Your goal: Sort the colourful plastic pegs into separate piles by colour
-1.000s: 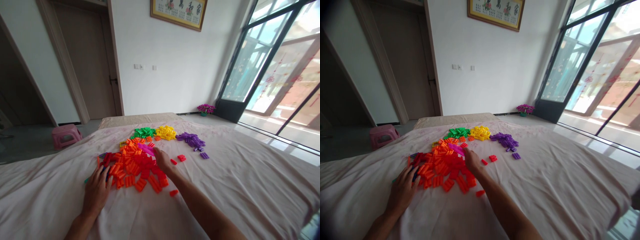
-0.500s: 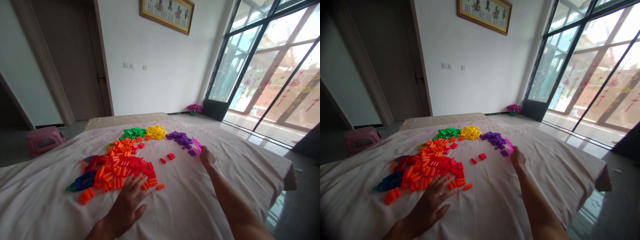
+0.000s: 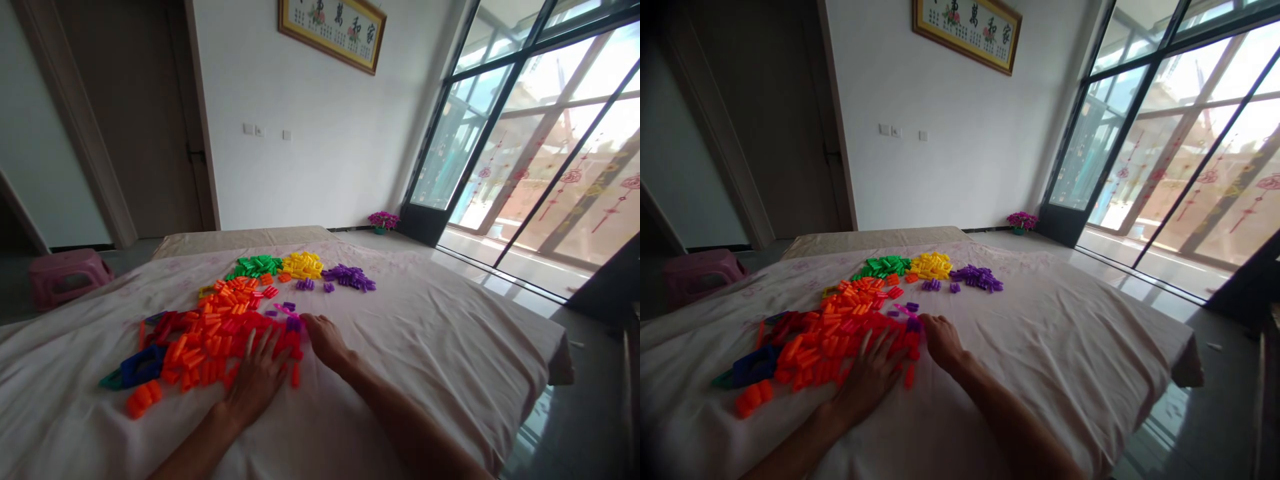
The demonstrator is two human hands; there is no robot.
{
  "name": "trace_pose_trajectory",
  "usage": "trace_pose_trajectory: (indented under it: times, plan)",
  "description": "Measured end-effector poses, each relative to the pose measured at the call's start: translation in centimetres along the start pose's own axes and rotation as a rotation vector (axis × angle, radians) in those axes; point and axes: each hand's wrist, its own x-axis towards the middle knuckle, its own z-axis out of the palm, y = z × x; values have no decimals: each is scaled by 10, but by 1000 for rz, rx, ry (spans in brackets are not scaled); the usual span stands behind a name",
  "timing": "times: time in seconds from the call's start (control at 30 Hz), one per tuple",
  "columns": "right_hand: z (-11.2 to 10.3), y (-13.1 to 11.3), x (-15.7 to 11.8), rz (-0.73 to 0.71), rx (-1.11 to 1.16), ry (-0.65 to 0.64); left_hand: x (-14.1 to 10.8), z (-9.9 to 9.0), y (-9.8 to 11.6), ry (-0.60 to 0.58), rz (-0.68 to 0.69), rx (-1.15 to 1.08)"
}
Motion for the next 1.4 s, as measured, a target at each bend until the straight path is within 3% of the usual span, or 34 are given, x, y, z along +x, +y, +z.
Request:
trace_pose_trajectory:
  times: [0.07,0.13,0.27,0.33,0.4,0.5,0.6,0.8,0.97,1.2,1.4]
  plan:
    - [-7,18,9,27,53,61,-8,0,-8,10,-39,24]
    - [-24,52,22,138,41,192,-14,0,-14,9,-59,56]
    - [-75,145,41,612,-142,467,-20,3,-19,-7,-54,82]
    - [-98,188,45,842,-214,441,-20,5,-19,0,-57,78]
    - [-111,221,46,944,-220,370,-20,9,-19,21,-65,77]
    - [-114,249,54,955,-192,311,-20,15,-21,77,-56,85]
    - [-102,256,74,883,-166,261,-19,19,-25,131,-3,91]
    - [-62,233,120,659,-134,218,-14,14,-29,150,64,69]
    - [-33,192,125,494,-108,221,-11,-2,-23,101,39,27]
    - [7,101,110,255,-8,193,-4,-31,-6,-88,215,-201]
    - [39,9,97,87,38,108,-8,-29,0,-149,130,-240]
